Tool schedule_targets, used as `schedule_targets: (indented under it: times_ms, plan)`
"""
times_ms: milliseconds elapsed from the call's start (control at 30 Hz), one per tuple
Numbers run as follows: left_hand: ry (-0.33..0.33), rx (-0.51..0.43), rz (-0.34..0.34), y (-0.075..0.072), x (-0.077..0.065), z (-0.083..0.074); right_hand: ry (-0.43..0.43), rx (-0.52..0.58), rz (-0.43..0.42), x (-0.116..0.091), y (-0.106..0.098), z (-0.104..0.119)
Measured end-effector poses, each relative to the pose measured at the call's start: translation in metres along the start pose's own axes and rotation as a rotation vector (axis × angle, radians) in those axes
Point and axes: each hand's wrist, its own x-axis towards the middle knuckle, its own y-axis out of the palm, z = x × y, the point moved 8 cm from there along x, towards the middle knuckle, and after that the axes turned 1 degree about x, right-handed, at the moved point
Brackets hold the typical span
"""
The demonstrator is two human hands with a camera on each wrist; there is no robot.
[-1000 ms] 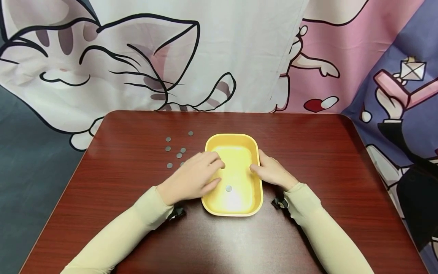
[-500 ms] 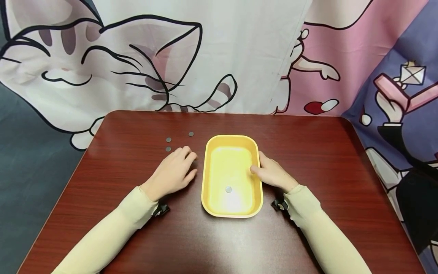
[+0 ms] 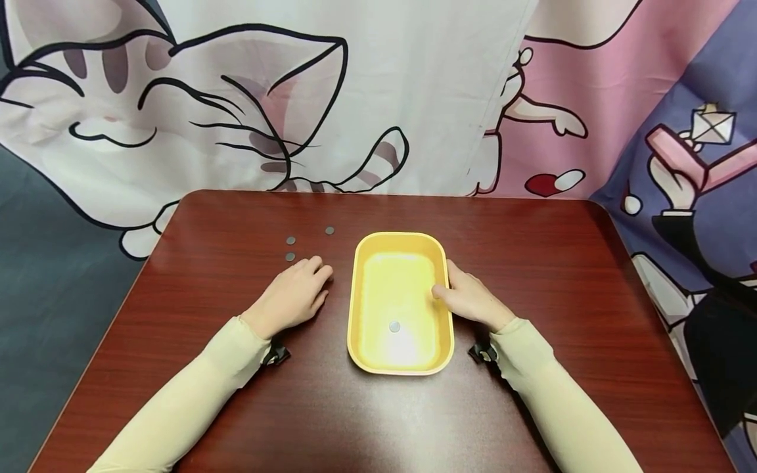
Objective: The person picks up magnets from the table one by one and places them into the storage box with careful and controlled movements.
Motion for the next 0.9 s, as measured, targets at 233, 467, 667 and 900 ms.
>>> schedule_targets:
  times_ms: [233, 467, 667, 900]
  plan:
    - [0.011, -0.066, 0.048, -0.003, -0.001, 0.003, -0.010, 0.027, -0.002, 0.000, 0.000, -0.001]
    - [-0.014, -0.117, 0.115, -0.005, -0.005, 0.011, -0.017, 0.023, 0.001, 0.000, 0.001, -0.001]
    - [-0.025, -0.128, 0.119, 0.002, -0.007, 0.010, -0.004, 0.034, 0.011, -0.003, 0.003, -0.001]
    - [-0.047, -0.090, 0.107, 0.000, -0.003, 0.007, -0.008, 0.032, 0.000, -0.001, 0.000, -0.001]
